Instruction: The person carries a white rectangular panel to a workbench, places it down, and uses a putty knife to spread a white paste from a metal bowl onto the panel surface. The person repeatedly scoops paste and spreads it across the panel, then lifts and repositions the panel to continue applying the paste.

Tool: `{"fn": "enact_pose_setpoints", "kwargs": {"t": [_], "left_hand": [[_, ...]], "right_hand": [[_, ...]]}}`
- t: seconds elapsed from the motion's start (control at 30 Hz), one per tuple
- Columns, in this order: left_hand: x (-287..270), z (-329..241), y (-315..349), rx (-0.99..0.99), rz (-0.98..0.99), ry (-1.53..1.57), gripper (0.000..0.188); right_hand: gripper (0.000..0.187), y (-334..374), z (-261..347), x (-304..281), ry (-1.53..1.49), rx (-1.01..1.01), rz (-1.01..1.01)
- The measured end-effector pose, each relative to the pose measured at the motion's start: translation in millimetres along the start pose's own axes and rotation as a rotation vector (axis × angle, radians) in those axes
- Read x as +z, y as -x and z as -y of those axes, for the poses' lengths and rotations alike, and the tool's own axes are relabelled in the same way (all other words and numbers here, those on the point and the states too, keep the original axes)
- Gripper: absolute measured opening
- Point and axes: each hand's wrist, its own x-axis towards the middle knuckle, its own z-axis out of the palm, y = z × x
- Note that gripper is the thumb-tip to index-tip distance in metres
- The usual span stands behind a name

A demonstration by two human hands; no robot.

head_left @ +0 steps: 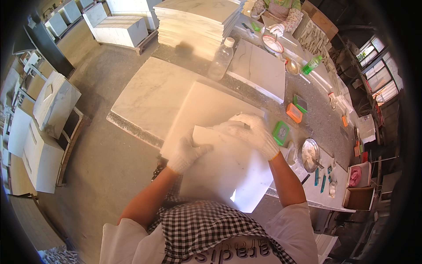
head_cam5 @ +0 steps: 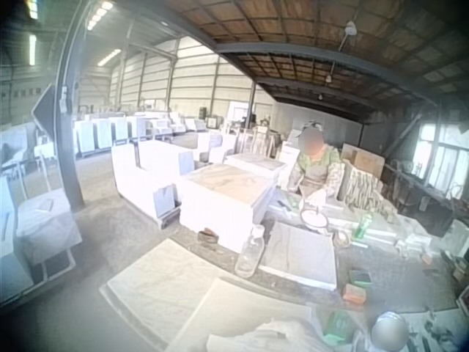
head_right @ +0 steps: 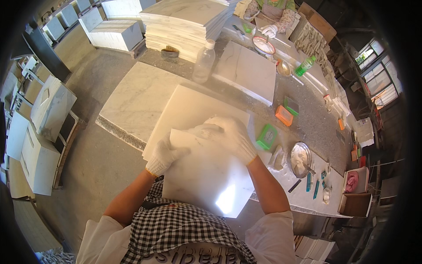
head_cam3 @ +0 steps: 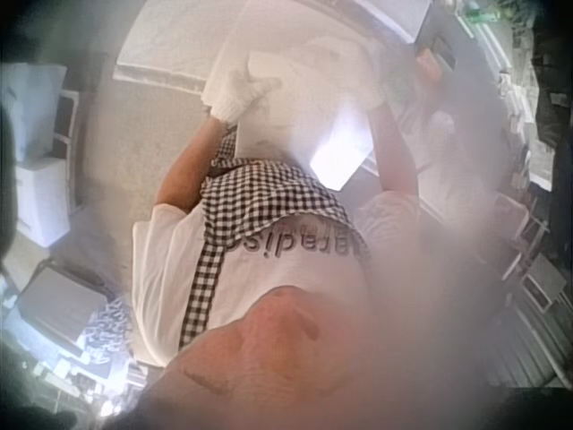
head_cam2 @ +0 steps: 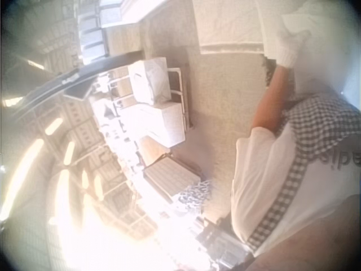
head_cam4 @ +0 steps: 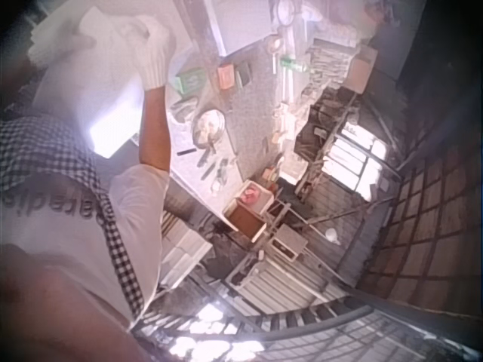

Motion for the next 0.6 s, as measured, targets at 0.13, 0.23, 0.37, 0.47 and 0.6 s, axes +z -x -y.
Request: {"fn": "enact_pose_setpoints", "kwargs": {"t": [0.13, 0.23, 0.37, 0.47, 0.6], "left_hand": [[-1, 3, -1, -0.007, 0.000, -0.016, 0.060], [-1, 5, -1, 0.000, 0.002, -0.003, 0.060], [-1, 7, -1, -0.001, 0.016, 0.036, 0.059], [-1, 8, -1, -0.005, 0.017, 0.063, 0.059], [-1, 5, -1, -0.001, 0.013, 0.013, 0.060]], "right_hand": [[0.035, 0, -1, 0, 0.005, -0.009, 0.000], [0.036, 1, -2, -1, -0.008, -0.028, -0.003], [0.036, 0, -3, -1, -0.001, -0.020, 0.002], [0.036, 0, -1, -1, -0.003, -0.020, 0.003], [0.036, 3, 7, -3, -0.048, 0.034, 0.003]]}}
